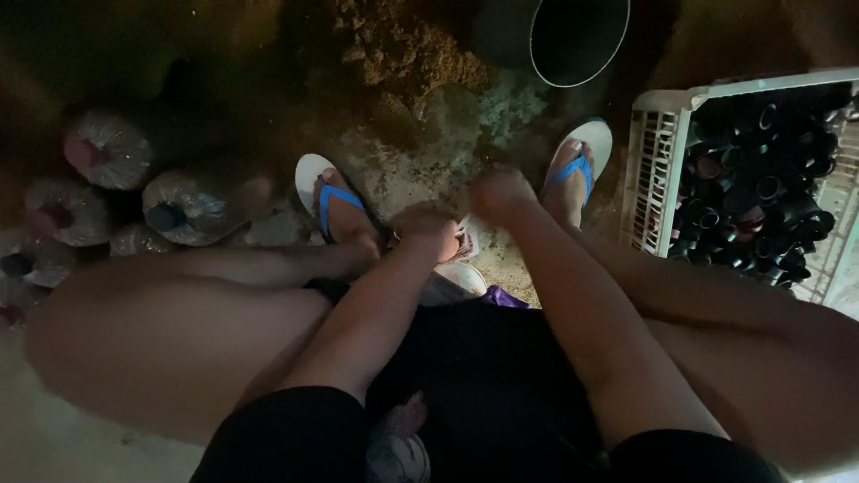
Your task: The person uses a grey plastic cylinder to scoop soil and fill clear plastic bags, compacting the soil inside the bags by hand before setting them aside on the floor.
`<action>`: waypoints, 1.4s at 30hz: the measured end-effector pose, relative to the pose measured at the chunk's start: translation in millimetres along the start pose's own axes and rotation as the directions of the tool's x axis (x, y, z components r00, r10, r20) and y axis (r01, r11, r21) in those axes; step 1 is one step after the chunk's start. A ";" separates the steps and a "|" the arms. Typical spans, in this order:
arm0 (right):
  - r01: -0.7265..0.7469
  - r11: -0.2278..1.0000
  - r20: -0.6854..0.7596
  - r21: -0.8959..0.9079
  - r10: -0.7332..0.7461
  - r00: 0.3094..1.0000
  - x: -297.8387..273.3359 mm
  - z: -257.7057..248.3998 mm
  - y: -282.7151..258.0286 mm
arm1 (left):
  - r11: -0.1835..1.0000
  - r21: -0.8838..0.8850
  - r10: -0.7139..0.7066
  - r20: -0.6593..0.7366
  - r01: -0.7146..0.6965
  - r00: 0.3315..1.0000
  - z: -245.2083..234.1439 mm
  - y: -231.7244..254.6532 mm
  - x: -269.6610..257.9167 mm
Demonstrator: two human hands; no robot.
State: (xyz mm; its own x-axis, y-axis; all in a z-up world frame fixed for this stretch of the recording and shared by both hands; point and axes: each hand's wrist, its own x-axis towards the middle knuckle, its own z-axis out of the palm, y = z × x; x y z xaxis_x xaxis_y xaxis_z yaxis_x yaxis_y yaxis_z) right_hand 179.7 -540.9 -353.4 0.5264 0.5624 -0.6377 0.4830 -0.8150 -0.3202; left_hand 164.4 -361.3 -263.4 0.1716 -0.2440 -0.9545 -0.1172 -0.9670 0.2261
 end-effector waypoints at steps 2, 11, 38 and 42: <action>-0.055 0.996 -0.032 0.065 0.057 0.998 1.0 -9.3 11.4 | 1.000 0.000 -0.002 -0.088 0.002 0.996 1.4 -1.4 7.1; 0.060 0.922 -0.032 -0.383 -0.078 0.996 -12.9 -35.3 -45.3 | 1.000 -0.002 0.006 -0.049 -0.007 0.999 123.3 20.3 153.9; -0.013 0.884 0.042 -0.467 0.037 0.998 -6.9 -37.8 -31.9 | 0.954 -0.278 0.062 -0.171 -0.109 0.983 37.9 -13.9 57.3; 0.046 0.913 -0.048 -0.405 -0.071 0.996 -12.3 -43.8 -41.9 | 0.824 -0.554 0.020 -0.176 -0.116 0.984 13.9 -35.0 54.8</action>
State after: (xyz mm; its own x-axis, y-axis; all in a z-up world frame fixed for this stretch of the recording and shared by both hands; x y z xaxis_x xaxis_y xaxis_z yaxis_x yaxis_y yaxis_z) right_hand 183.6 -507.6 -301.5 0.5238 0.6250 -0.5788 0.7484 -0.6622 -0.0377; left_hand 164.3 -339.8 -326.4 0.3388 -0.2725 -0.9005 0.4256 -0.8093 0.4050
